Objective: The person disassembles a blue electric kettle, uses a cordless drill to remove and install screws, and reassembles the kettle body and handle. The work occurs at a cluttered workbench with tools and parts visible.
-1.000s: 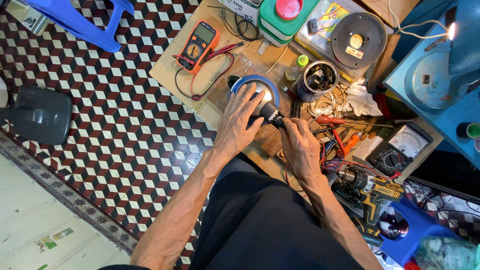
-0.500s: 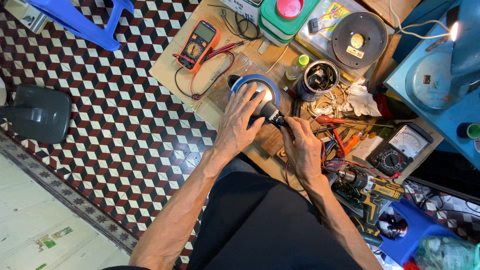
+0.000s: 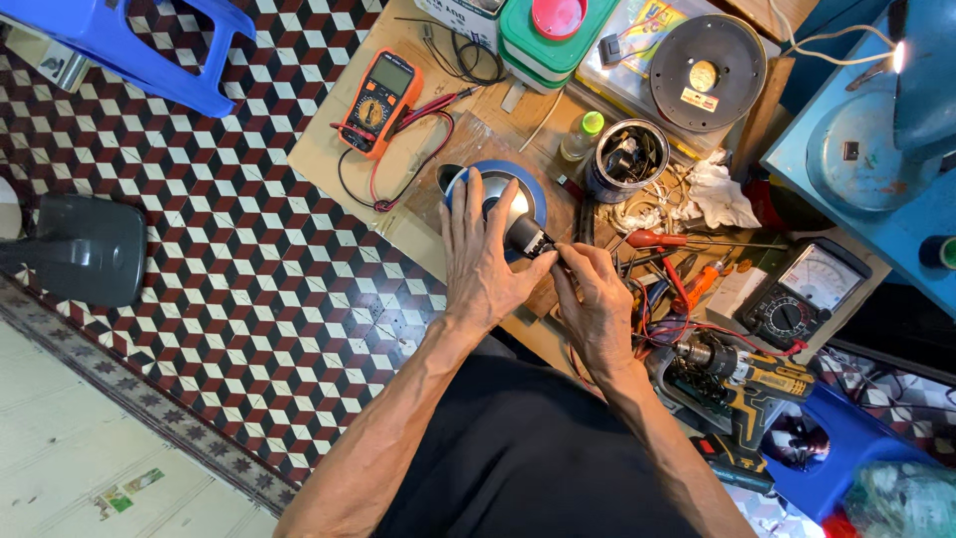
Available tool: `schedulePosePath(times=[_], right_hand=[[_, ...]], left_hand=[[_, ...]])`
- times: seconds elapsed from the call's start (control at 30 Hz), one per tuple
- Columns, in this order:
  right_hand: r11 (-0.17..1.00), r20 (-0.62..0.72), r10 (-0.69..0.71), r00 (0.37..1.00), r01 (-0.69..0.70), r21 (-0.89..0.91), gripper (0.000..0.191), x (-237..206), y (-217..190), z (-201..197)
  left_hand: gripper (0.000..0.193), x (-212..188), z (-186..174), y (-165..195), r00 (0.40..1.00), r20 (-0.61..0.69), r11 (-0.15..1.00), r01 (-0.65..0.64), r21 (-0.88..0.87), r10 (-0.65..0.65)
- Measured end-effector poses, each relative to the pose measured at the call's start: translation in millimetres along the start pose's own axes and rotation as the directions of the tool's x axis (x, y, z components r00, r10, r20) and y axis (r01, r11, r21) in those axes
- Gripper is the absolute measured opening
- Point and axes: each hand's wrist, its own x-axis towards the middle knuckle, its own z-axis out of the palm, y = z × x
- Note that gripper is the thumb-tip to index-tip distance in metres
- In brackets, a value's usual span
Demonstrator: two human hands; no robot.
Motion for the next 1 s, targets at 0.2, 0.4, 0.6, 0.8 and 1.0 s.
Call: schedulePosePath(times=[0.2, 0.4, 0.6, 0.8, 1.0], right_hand=[[0.986, 0.014, 0.092, 0.996, -0.093, 0.140, 0.030, -3.8, 9.4, 2.5], [0.989, -0.063, 0.059, 0.996, -0.049, 0.136, 0.030, -11.3, 20.9, 10.3], [0.990, -0.080, 0.065, 0.995, -0.054, 0.131, 0.030, -16.6, 27.3, 13.6], [0.993, -0.094, 0.021, 0.995, -0.009, 0.122, 0.029, -15.4, 32.7, 16.1], [0.977, -0.046, 0.056, 0.997, -0.045, 0.209, 0.037, -18.9, 39.8, 12.5]], left_hand=[[0.100, -1.0, 0.1, 1.9, 1.000, 0.014, 1.000, -0.001, -0.007, 0.001], [0.096, -3.5, 1.2, 0.9, 1.000, 0.029, 0.999, -0.008, 0.033, 0.007], [0.096, -4.4, 2.0, 4.9, 0.995, 0.088, 0.998, 0.032, 0.056, -0.037], [0.095, -4.3, 3.4, 5.0, 0.995, 0.091, 0.999, 0.049, 0.020, -0.051], [0.096, -6.4, 4.3, 1.0, 0.993, 0.108, 0.998, 0.041, 0.039, -0.045]])
